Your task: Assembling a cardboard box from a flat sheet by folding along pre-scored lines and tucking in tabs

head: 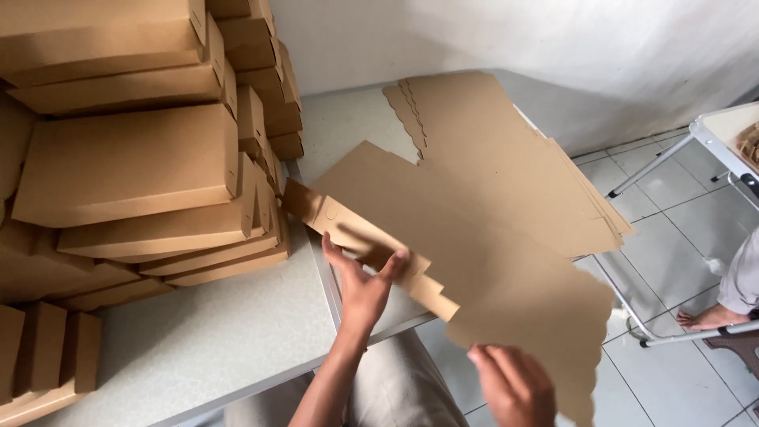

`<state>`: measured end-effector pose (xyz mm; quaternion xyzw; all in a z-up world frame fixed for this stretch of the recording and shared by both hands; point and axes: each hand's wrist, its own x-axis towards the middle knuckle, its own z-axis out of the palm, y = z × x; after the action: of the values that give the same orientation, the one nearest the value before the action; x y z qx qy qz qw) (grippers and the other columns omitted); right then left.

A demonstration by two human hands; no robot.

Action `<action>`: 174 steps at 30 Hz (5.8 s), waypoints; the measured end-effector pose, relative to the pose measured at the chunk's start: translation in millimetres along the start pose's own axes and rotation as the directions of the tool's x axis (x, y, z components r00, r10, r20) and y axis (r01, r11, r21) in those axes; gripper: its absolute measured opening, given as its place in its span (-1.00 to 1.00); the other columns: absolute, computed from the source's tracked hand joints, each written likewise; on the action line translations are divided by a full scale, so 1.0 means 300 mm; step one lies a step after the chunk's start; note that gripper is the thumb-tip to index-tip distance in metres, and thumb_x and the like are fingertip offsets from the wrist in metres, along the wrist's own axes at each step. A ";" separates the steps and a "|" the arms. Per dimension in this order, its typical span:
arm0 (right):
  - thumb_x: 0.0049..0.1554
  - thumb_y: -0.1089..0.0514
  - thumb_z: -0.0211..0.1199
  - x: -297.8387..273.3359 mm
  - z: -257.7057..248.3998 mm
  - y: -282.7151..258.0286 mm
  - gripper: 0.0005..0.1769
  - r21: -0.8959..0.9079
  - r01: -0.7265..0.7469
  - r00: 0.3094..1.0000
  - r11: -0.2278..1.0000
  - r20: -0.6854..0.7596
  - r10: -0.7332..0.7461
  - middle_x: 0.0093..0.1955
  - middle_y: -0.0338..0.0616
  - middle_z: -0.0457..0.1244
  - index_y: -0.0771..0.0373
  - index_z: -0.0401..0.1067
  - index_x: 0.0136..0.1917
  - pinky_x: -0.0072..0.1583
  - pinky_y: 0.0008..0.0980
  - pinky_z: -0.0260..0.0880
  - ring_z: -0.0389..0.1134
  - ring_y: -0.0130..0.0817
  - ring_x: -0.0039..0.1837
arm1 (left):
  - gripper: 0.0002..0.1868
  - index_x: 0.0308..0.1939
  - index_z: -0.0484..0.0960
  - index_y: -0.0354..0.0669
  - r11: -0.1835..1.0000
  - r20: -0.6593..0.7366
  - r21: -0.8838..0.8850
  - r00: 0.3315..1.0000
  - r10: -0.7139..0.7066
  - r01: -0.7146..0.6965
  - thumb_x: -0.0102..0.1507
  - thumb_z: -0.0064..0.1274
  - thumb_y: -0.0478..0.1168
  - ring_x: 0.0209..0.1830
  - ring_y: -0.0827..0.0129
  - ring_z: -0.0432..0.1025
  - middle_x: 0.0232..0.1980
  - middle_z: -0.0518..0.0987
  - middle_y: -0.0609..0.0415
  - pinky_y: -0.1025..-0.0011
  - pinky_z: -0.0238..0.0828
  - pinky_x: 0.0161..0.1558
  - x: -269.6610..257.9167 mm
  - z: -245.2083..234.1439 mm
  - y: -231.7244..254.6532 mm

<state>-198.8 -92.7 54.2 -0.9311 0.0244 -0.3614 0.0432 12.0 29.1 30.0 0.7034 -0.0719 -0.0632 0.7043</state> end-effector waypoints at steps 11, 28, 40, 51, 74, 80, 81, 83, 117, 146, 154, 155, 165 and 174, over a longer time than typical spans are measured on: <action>-0.11 0.05 0.49 -0.006 -0.050 -0.007 -0.62 0.175 -0.216 0.934 0.961 0.325 0.150 0.03 -0.32 0.48 0.08 0.62 0.02 0.01 -0.38 0.57 0.57 -0.40 -0.02 | 0.14 0.55 -0.54 -0.28 0.995 0.182 0.100 0.983 -0.028 0.010 0.07 -0.12 -0.42 0.53 -0.40 -0.20 0.52 -0.22 -0.42 -0.31 -0.14 0.46 0.229 0.024 0.061; 0.08 0.02 0.45 0.711 0.236 0.467 0.10 0.355 -0.667 0.745 0.656 0.306 0.592 0.54 0.60 -0.12 0.56 -0.10 0.60 0.49 0.37 0.04 -0.02 0.52 0.54 | -0.11 0.56 0.26 0.09 0.968 0.266 0.242 0.955 -0.131 0.066 0.16 0.19 -0.40 0.31 0.14 0.47 0.32 0.57 -0.07 0.03 0.37 0.29 0.511 -0.176 0.096; -0.06 -0.07 0.58 0.978 0.565 0.537 -0.14 -0.058 -0.386 0.580 0.921 0.760 0.291 0.47 0.03 0.24 0.10 0.38 0.45 0.38 0.16 0.29 0.23 0.10 0.50 | 0.11 0.65 -0.13 -0.20 0.501 0.251 0.833 0.967 0.038 -0.236 0.12 0.18 -0.45 0.51 -0.14 0.20 0.47 0.28 -0.32 -0.04 0.16 0.48 0.452 -0.020 0.187; 0.13 0.17 0.38 0.894 0.532 0.434 -0.41 0.038 0.079 0.761 0.996 0.643 -0.085 0.27 0.15 0.31 0.40 0.29 0.36 0.34 0.02 0.31 0.34 0.05 0.36 | -0.08 0.46 0.24 0.13 -0.022 0.595 0.803 0.801 0.067 -0.595 0.07 0.22 -0.49 0.27 -0.13 0.43 0.17 0.57 -0.15 -0.47 -0.01 0.35 0.998 0.223 -0.262; 0.30 0.15 0.06 0.622 0.504 0.370 -0.52 -0.027 0.147 0.761 0.989 0.641 -0.096 0.37 0.10 0.21 0.14 0.16 0.47 0.29 0.09 0.31 0.27 0.06 0.38 | -0.62 0.27 0.32 -0.06 0.010 0.733 0.677 0.673 -0.097 -0.736 0.37 -0.09 -0.25 0.33 0.14 0.30 0.32 0.40 0.02 0.05 0.25 0.30 0.587 -0.013 0.000; 0.36 -0.28 -0.12 0.593 0.432 0.303 -0.27 0.015 -0.089 0.585 0.996 0.810 0.040 0.71 0.05 -0.19 0.08 -0.05 0.64 0.54 0.41 -0.31 -0.25 0.14 0.69 | -0.36 0.64 0.00 0.07 0.218 0.715 0.699 0.656 -0.243 -0.682 0.47 -0.41 0.05 0.70 -0.04 -0.19 0.71 -0.07 -0.07 -0.25 -0.31 0.57 0.552 -0.050 -0.010; 0.35 -0.30 -0.15 0.596 0.435 0.300 -0.29 0.004 -0.111 0.570 0.994 0.819 0.061 0.71 0.01 -0.19 0.04 -0.02 0.63 0.56 0.40 -0.36 -0.26 0.10 0.70 | -0.34 0.63 0.00 0.07 0.194 0.705 0.708 0.660 -0.260 -0.679 0.45 -0.39 0.05 0.71 -0.05 -0.21 0.71 -0.08 -0.09 -0.28 -0.32 0.55 0.565 -0.039 -0.018; 0.34 -0.33 -0.13 0.643 0.441 0.283 -0.27 -0.004 -0.111 0.565 0.994 0.822 0.067 0.70 0.02 -0.14 0.08 0.03 0.60 0.57 0.34 -0.30 -0.20 0.06 0.70 | -0.31 0.65 -0.03 0.09 0.205 0.731 0.679 0.627 -0.270 -0.705 0.42 -0.40 0.05 0.72 -0.01 -0.25 0.73 -0.13 -0.01 -0.26 -0.36 0.57 0.572 0.011 -0.024; 0.31 0.03 0.13 0.670 0.432 0.419 -0.53 0.009 -0.186 0.664 0.982 0.738 0.119 0.36 -0.07 0.30 0.18 0.35 0.45 0.46 0.07 0.19 0.27 -0.06 0.46 | 0.10 0.64 -0.05 -0.11 -0.013 0.421 0.897 0.864 -0.277 -0.441 0.25 0.02 0.40 0.65 -0.12 -0.13 0.64 0.01 -0.25 -0.14 -0.12 0.49 0.571 -0.027 -0.080; 0.19 0.16 0.17 0.443 -0.012 1.050 -0.34 0.142 -0.970 0.240 0.200 0.713 0.659 0.37 0.25 0.25 0.54 0.24 0.48 0.21 -0.21 0.16 0.24 -0.06 0.29 | 0.04 0.60 -0.07 -0.28 0.352 0.581 0.683 0.768 0.269 -0.640 0.23 0.22 0.00 0.58 -0.16 -0.06 0.57 0.06 -0.33 -0.20 -0.14 0.50 0.123 -0.101 0.104; 0.32 0.15 -0.01 0.188 -0.131 1.090 -0.44 0.208 -0.978 0.122 -0.007 0.603 0.788 0.45 0.26 0.18 0.40 0.21 0.53 0.37 0.09 0.02 0.15 0.12 0.45 | 0.08 0.64 -0.21 -0.08 0.406 0.617 0.739 0.783 -0.084 -0.538 0.33 0.08 0.31 0.62 -0.27 -0.46 0.68 -0.34 -0.24 -0.38 -0.40 0.43 -0.076 -0.179 0.048; 0.32 0.15 0.01 0.125 -0.118 1.139 -0.46 0.236 -0.972 0.131 -0.020 0.608 0.783 0.43 0.27 0.19 0.45 0.23 0.50 0.33 0.04 0.05 0.16 0.10 0.42 | 0.08 0.63 -0.21 -0.17 0.409 0.513 0.806 0.850 -0.119 -0.429 0.34 -0.14 0.43 0.60 -0.42 -0.45 0.65 -0.33 -0.41 -0.39 -0.37 0.42 -0.089 -0.186 -0.017; 0.39 0.22 -0.11 -0.025 -0.099 0.958 -0.48 0.300 -0.950 0.135 -0.082 0.635 0.760 0.42 0.40 0.17 0.56 0.15 0.52 0.33 0.13 0.13 0.18 0.15 0.38 | 0.02 0.52 0.18 -0.12 0.646 0.230 0.751 0.971 -0.064 -0.135 0.18 0.26 0.29 0.58 -0.31 -0.12 0.65 -0.15 -0.35 -0.45 0.14 0.29 -0.103 -0.185 0.008; 0.20 0.41 0.21 0.047 -0.059 0.797 -0.43 0.235 -0.767 0.642 0.597 0.255 0.723 0.32 0.38 0.25 0.56 0.28 0.46 0.24 -0.11 0.38 0.34 0.12 0.26 | 0.02 0.42 0.35 -0.10 0.600 0.131 0.778 0.982 0.135 -0.186 -0.02 0.48 0.11 0.48 -0.12 0.12 0.56 0.10 -0.20 -0.13 0.30 0.24 -0.052 -0.296 -0.073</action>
<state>-203.8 -332.7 53.2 -0.8366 0.3492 -0.2462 0.3429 13.9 119.3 8.0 0.9291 -0.1759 0.0175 0.3247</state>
